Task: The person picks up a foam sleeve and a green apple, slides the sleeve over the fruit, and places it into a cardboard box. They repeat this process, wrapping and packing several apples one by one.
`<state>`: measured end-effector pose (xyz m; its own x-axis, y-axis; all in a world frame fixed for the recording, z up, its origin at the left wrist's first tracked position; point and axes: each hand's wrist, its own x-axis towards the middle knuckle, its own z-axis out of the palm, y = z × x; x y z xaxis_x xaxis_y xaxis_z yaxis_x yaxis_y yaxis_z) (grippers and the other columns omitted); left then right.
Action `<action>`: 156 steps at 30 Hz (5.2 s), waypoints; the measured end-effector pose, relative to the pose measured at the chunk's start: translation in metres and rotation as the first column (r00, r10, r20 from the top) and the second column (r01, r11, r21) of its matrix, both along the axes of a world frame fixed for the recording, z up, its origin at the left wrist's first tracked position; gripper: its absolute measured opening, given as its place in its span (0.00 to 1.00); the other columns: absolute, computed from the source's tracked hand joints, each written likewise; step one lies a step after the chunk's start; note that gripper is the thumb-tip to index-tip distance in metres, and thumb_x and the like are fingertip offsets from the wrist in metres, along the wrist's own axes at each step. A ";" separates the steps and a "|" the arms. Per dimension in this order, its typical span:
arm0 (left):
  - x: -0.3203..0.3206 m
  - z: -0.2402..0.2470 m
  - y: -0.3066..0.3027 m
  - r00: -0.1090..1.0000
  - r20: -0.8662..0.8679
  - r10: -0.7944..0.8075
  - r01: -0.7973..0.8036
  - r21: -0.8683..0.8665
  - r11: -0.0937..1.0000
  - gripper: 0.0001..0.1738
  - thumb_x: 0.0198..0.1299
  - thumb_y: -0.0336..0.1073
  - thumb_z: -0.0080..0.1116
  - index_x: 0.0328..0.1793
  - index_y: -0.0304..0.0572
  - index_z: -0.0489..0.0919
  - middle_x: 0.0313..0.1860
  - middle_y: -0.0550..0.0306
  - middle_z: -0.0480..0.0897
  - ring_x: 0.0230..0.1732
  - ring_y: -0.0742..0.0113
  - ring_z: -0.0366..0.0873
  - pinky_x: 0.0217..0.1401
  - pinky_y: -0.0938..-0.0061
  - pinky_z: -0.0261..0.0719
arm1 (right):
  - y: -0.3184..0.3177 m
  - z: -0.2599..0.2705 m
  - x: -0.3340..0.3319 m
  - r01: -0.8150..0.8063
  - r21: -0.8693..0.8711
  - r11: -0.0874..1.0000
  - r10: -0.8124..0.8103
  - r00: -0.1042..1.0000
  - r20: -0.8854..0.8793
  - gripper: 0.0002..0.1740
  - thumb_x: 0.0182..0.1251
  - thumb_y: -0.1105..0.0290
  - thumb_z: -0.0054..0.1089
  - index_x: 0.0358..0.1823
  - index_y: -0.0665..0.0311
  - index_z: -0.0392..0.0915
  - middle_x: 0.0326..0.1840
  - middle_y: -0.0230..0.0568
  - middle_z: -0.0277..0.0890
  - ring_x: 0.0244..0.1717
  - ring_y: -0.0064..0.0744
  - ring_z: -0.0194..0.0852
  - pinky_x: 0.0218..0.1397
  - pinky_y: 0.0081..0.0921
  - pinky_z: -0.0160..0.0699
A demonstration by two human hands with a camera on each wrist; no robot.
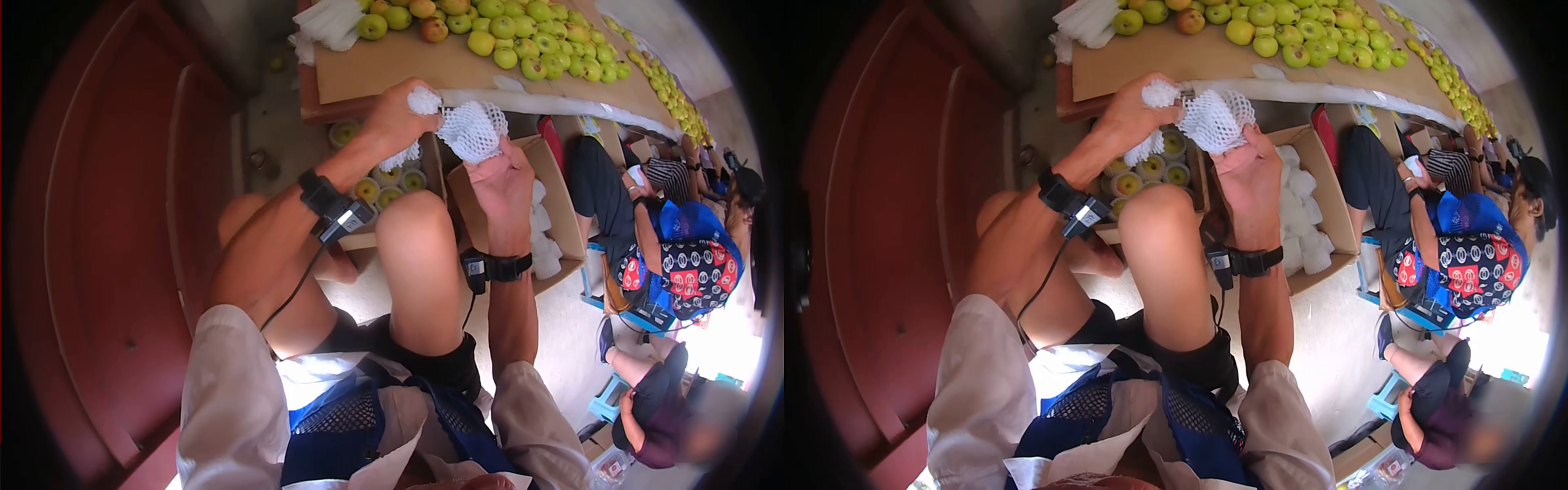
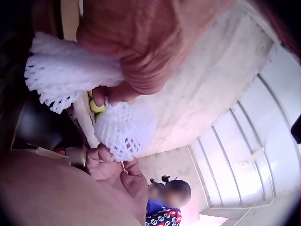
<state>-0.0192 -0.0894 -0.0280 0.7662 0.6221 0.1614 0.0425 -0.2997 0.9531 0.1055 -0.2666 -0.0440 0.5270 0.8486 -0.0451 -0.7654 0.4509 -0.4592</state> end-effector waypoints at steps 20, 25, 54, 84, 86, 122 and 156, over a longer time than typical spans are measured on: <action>0.003 -0.005 0.001 0.992 0.114 -0.062 0.093 -0.302 0.949 0.15 0.57 0.30 0.73 0.49 0.38 0.81 0.39 0.60 0.85 0.38 0.73 0.79 0.43 0.76 0.78 | -0.008 -0.009 0.011 0.129 -0.037 0.991 -0.127 0.991 0.052 0.18 0.68 0.85 0.57 0.57 0.63 0.78 0.64 0.42 0.80 0.68 0.42 0.76 0.69 0.41 0.77; -0.001 -0.005 0.001 0.966 0.209 -0.150 0.237 -0.499 0.833 0.11 0.59 0.30 0.70 0.46 0.35 0.83 0.37 0.55 0.85 0.33 0.70 0.79 0.36 0.74 0.77 | -0.009 -0.015 0.014 0.116 0.040 0.992 -0.121 0.984 0.129 0.21 0.64 0.88 0.56 0.57 0.61 0.78 0.62 0.43 0.81 0.66 0.43 0.78 0.69 0.43 0.78; -0.002 0.002 -0.010 0.992 -0.024 -0.120 0.122 0.272 0.955 0.18 0.58 0.27 0.68 0.53 0.39 0.77 0.40 0.56 0.83 0.42 0.67 0.79 0.50 0.70 0.79 | -0.004 0.011 -0.024 0.418 -0.354 0.837 0.106 0.511 0.853 0.23 0.74 0.67 0.63 0.67 0.64 0.76 0.54 0.33 0.80 0.51 0.19 0.73 0.51 0.20 0.71; -0.013 0.002 -0.026 0.979 0.115 -0.171 0.133 0.283 0.950 0.18 0.57 0.27 0.68 0.53 0.41 0.77 0.41 0.50 0.85 0.42 0.58 0.84 0.49 0.67 0.80 | -0.004 -0.028 0.008 0.161 -0.162 0.974 -0.138 0.980 0.147 0.12 0.79 0.66 0.54 0.55 0.67 0.76 0.52 0.44 0.81 0.53 0.40 0.82 0.63 0.41 0.81; -0.008 -0.008 -0.017 0.989 0.123 -0.079 0.056 0.180 0.982 0.19 0.56 0.30 0.68 0.54 0.40 0.78 0.41 0.50 0.86 0.41 0.61 0.84 0.48 0.68 0.81 | -0.002 -0.017 0.004 0.131 -0.128 0.983 -0.119 0.988 0.100 0.14 0.80 0.64 0.54 0.57 0.66 0.75 0.55 0.42 0.81 0.56 0.39 0.81 0.64 0.39 0.79; -0.004 0.003 0.001 0.979 0.153 -0.137 0.204 -0.650 0.732 0.12 0.63 0.30 0.62 0.50 0.30 0.80 0.38 0.51 0.86 0.39 0.63 0.86 0.43 0.70 0.84 | 0.001 -0.026 -0.004 0.383 -0.245 0.891 -0.203 0.817 0.540 0.11 0.72 0.77 0.60 0.54 0.63 0.77 0.44 0.32 0.82 0.37 0.19 0.75 0.34 0.20 0.70; 0.006 -0.007 0.000 0.997 0.030 -0.064 0.061 0.092 0.994 0.21 0.57 0.32 0.74 0.53 0.38 0.77 0.39 0.56 0.84 0.41 0.69 0.80 0.48 0.71 0.81 | -0.004 -0.012 0.001 0.309 -0.406 0.860 0.000 0.796 0.606 0.29 0.61 0.82 0.65 0.65 0.70 0.72 0.45 0.36 0.78 0.37 0.20 0.71 0.35 0.18 0.69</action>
<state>-0.0128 -0.0899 -0.0347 0.7966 0.5543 0.2411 -0.0100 -0.3867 0.9221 0.1064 -0.2707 -0.0560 0.7051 0.7069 -0.0566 -0.2305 0.1531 -0.9610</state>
